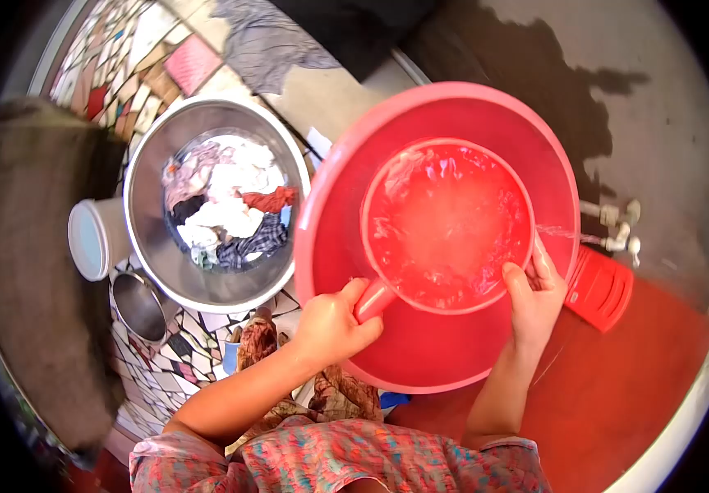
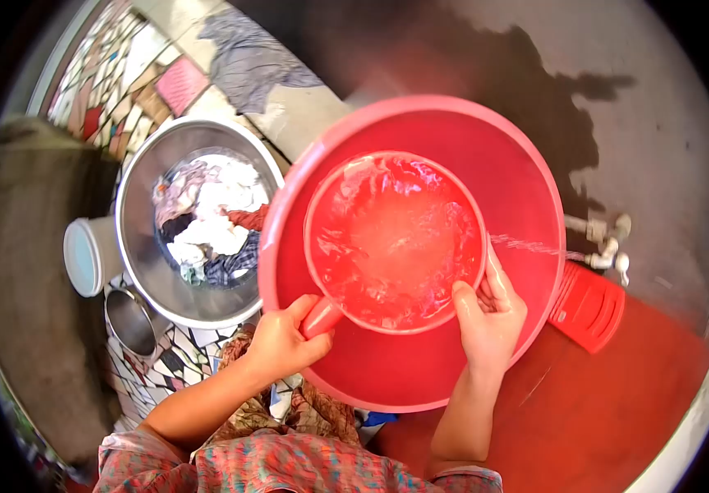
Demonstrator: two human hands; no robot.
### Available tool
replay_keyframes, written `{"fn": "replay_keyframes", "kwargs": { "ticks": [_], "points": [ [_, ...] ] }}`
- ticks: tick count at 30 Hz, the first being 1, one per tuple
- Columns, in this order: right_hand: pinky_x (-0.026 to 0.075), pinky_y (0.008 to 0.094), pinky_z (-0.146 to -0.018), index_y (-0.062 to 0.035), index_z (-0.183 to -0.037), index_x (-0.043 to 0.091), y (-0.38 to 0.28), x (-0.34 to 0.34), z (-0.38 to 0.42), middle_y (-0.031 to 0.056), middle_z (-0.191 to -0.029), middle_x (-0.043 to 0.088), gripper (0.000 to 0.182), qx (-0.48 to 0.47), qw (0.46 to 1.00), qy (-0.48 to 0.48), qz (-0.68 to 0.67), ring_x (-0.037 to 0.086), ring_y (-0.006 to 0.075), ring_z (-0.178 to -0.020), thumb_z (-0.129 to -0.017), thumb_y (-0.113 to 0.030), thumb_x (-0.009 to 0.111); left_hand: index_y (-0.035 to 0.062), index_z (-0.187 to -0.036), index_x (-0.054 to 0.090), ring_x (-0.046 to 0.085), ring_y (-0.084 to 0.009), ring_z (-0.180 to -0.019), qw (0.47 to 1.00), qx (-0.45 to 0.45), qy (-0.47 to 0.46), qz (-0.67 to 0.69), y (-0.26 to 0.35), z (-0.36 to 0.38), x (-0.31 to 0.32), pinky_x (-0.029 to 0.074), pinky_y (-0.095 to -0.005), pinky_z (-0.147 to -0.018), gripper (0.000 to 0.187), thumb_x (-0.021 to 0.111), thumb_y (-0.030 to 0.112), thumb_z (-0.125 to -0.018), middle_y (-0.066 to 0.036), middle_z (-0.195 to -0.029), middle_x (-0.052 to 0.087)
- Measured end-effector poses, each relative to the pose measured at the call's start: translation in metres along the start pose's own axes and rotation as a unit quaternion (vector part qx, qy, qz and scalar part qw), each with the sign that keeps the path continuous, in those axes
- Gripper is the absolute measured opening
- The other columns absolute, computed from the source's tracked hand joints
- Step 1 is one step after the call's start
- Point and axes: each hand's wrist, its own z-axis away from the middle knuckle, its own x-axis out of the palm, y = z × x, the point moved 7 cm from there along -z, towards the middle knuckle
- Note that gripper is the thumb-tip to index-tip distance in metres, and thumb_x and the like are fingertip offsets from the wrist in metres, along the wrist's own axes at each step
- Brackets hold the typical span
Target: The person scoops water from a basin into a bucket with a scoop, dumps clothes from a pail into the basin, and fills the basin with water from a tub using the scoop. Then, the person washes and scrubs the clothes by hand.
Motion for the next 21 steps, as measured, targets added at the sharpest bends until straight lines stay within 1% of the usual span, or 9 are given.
{"fn": "replay_keyframes", "kwargs": {
  "ticks": [2,4,5,7,9,12,15,16,21],
  "points": [
    [0.047,0.0192,-0.066,0.0042,-0.125,0.047,-0.041,0.035,0.007,0.0110,-0.108,0.061,0.053,-0.037,0.997,-0.042,0.052,0.059,0.0079,-0.083,-0.073,0.011,0.053,0.0028,-0.102,0.056,0.061,-0.0360,-0.064,0.998,-0.006,0.021,0.056,-0.010,0.019,-0.023,0.049,-0.0414,-0.059,0.040,0.061,0.024,-0.069,-0.020,-0.066,0.059],
    [0.042,0.0177,-0.050,0.0001,-0.121,0.053,-0.091,0.081,0.018,0.0102,-0.080,0.067,0.050,-0.209,0.947,-0.053,0.238,0.054,0.0026,-0.060,-0.071,0.004,0.060,0.0017,-0.100,0.056,0.062,-0.0284,-0.060,0.988,-0.001,0.008,0.157,-0.022,0.035,-0.042,0.048,-0.0370,-0.057,0.037,0.062,0.021,-0.069,-0.017,-0.066,0.060],
    [0.042,0.0177,-0.050,0.0001,-0.121,0.053,-0.099,0.099,0.019,0.0102,-0.080,0.067,0.050,-0.217,0.944,-0.066,0.241,0.054,0.0026,-0.060,-0.071,0.004,0.060,0.0017,-0.100,0.056,0.062,-0.0284,-0.060,0.986,-0.004,0.020,0.167,-0.030,0.040,-0.053,0.048,-0.0370,-0.057,0.037,0.062,0.021,-0.069,-0.017,-0.066,0.060],
    [0.035,0.0202,-0.041,-0.0026,-0.115,0.059,-0.111,0.136,0.021,0.0097,-0.052,0.053,0.046,-0.239,0.906,-0.084,0.340,0.042,0.0032,-0.045,-0.070,-0.003,0.065,0.0005,-0.100,0.056,0.060,-0.0209,-0.059,0.969,-0.020,-0.005,0.246,-0.048,0.047,-0.068,0.046,-0.0342,-0.056,0.036,0.063,0.019,-0.070,-0.012,-0.069,0.060],
    [0.033,0.0243,-0.040,-0.0036,-0.112,0.061,-0.122,0.173,0.025,0.0089,-0.044,0.039,0.043,-0.286,0.878,-0.097,0.371,0.036,0.0088,-0.038,-0.070,-0.010,0.068,0.0003,-0.103,0.055,0.056,-0.0160,-0.052,0.955,-0.044,-0.029,0.293,-0.066,0.052,-0.081,0.045,-0.0308,-0.050,0.037,0.062,0.018,-0.072,-0.008,-0.069,0.059],
    [0.033,0.0267,-0.041,-0.0033,-0.105,0.065,-0.145,0.225,0.042,0.0100,-0.048,0.046,0.037,-0.360,0.808,-0.104,0.454,0.035,0.0158,-0.039,-0.071,-0.016,0.071,0.0010,-0.110,0.052,0.049,-0.0090,-0.041,0.909,-0.114,-0.093,0.390,-0.081,0.064,-0.095,0.040,-0.0236,-0.040,0.038,0.059,0.014,-0.076,-0.005,-0.064,0.055],
    [0.035,0.0266,-0.044,-0.0032,-0.100,0.067,-0.163,0.263,0.061,0.0110,-0.057,0.057,0.030,-0.435,0.775,-0.123,0.441,0.038,0.0144,-0.044,-0.072,-0.014,0.070,0.0009,-0.107,0.052,0.048,-0.0096,-0.041,0.871,-0.098,-0.123,0.466,-0.098,0.068,-0.099,0.040,-0.0236,-0.040,0.033,0.058,0.012,-0.077,-0.004,-0.063,0.054],
    [0.038,0.0254,-0.051,-0.0026,-0.095,0.069,-0.166,0.271,0.066,0.0117,-0.076,0.066,0.023,-0.434,0.781,-0.127,0.431,0.042,0.0140,-0.053,-0.073,-0.010,0.069,0.0009,-0.107,0.052,0.048,-0.0096,-0.041,0.868,-0.098,-0.119,0.472,-0.101,0.069,-0.101,0.040,-0.0236,-0.040,0.033,0.058,0.012,-0.077,-0.004,-0.063,0.054],
    [0.043,0.0268,-0.070,-0.0001,-0.091,0.068,-0.197,0.292,0.092,0.0144,-0.097,0.066,0.021,-0.485,0.793,-0.115,0.351,0.051,0.0194,-0.070,-0.072,-0.008,0.067,-0.0002,-0.119,0.046,0.051,-0.0116,-0.041,0.784,0.000,-0.168,0.598,-0.086,0.071,-0.119,0.039,-0.0225,-0.042,0.045,0.051,0.001,-0.074,-0.005,-0.056,0.053]
  ]
}}
